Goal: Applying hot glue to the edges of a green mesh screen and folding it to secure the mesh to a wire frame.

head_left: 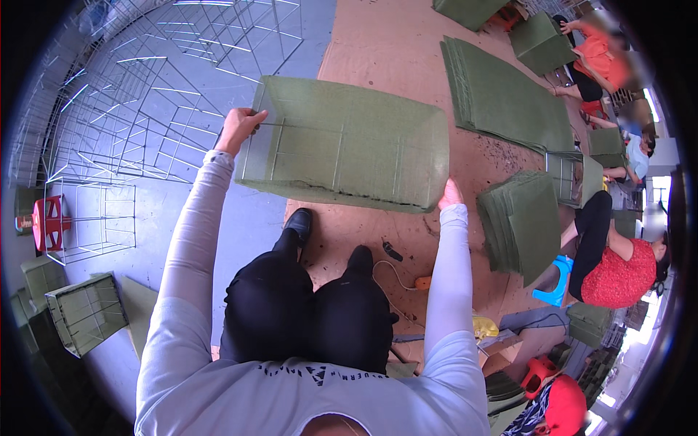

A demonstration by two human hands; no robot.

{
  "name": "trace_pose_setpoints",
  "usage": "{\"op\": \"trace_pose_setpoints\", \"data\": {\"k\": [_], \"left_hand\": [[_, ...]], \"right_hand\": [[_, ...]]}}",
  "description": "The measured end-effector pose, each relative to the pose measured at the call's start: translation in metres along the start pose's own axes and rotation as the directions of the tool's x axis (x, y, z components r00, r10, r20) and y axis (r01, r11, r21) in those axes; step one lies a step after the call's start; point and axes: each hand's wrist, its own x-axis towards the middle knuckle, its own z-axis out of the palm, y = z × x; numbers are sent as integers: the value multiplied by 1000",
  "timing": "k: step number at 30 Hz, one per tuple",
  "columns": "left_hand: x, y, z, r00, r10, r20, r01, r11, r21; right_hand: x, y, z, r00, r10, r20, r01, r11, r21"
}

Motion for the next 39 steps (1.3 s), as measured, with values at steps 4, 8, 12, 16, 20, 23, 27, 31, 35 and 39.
{"op": "trace_pose_setpoints", "data": {"k": [4, 8, 12, 16, 20, 23, 27, 31, 35, 39], "left_hand": [[9, 10, 7, 998, -27, -64, 27, 1000, 12], [24, 3, 8, 992, 87, -96, -65, 975, 214], [22, 0, 10, 982, 111, -151, -84, 981, 173], [17, -19, 3, 980, 83, -180, -81, 997, 16], [19, -6, 4, 993, 14, -118, -13, 1000, 10], [43, -6, -1, 993, 53, -104, -45, 996, 75], [81, 20, 9, 995, 36, -94, -26, 994, 106], [107, -1, 12, 966, 120, -231, -71, 975, 212], [106, -22, 5, 971, 65, -230, -75, 997, -33], [67, -16, -3, 999, -31, -38, 21, 972, -235]], "right_hand": [[10, -2, 2, 998, 6, 62, 2, 992, -129], [9, 0, 12, 998, -45, -34, 38, 983, -177], [7, -5, 3, 996, -90, -19, 83, 970, -230], [9, -4, 11, 994, -108, -26, 96, 954, -285], [-1, -12, 14, 989, -86, -117, 31, 913, -406], [-6, -10, 19, 991, -71, -117, 22, 926, -376], [-3, -14, 12, 992, -64, -112, 22, 939, -344], [-2, -16, 21, 992, -57, -116, 13, 938, -347], [5, -19, 18, 992, -71, -107, 21, 911, -411], [8, -15, 8, 993, -63, -102, 15, 912, -410]]}}
